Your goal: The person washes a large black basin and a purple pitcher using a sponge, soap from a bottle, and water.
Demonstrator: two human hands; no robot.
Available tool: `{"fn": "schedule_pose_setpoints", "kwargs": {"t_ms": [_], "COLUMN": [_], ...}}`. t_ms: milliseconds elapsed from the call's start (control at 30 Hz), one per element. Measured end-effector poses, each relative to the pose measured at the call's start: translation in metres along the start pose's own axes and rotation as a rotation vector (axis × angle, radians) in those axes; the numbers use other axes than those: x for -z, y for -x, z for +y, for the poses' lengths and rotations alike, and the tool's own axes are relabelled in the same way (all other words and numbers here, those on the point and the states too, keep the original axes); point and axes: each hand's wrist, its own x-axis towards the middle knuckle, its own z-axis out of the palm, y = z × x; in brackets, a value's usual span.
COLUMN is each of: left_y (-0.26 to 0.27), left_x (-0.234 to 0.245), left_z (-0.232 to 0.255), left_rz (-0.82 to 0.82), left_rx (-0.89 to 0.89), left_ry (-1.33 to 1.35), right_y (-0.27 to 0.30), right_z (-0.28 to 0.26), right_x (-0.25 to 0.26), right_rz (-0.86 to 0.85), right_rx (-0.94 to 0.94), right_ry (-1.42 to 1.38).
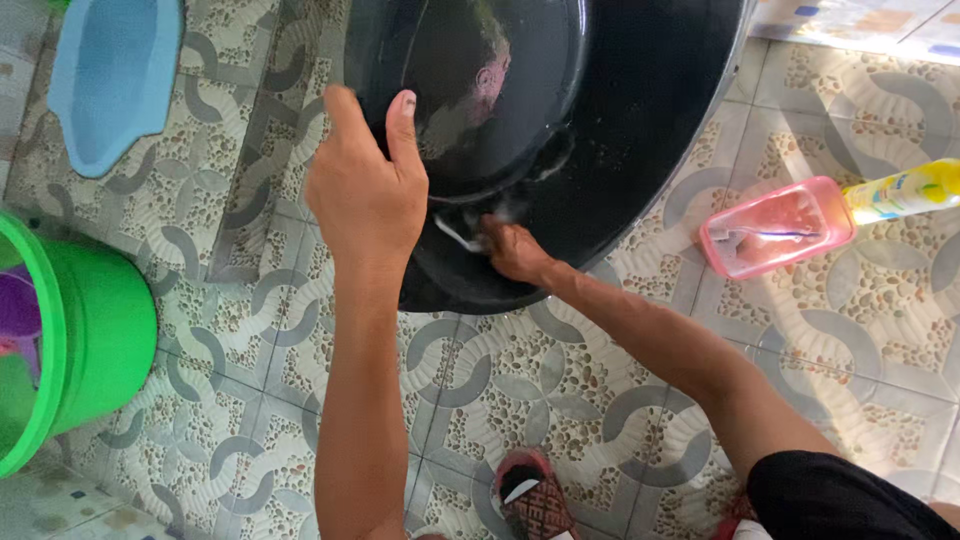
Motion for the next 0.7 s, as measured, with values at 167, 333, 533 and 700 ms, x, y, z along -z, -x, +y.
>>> {"fn": "schedule_pose_setpoints", "kwargs": {"t_ms": [167,333,533,700], "left_y": [0.007,0.013,0.004,0.011], "left_x": [-0.002,-0.008,-0.019,-0.034], "left_z": [0.001,-0.001,0.015,0.024], "left_rz": [0.051,0.055,-0.049,0.120], "left_rx": [-0.091,-0.110,0.005,-0.200], "left_ry": [-0.040,-0.025,0.032,-0.051], "right_y": [0.024,0.012,0.004,-0.021], "right_z": [0.018,0.114,0.102,0.077], "right_x": [0.049,0.150,0.094,0.046], "right_rz": [-0.085,0.137,0.152,0.187], "right_rx": [0.086,-0.137,-0.127,-0.306], "right_ry": [0.248,0.931,0.461,0.043]}}
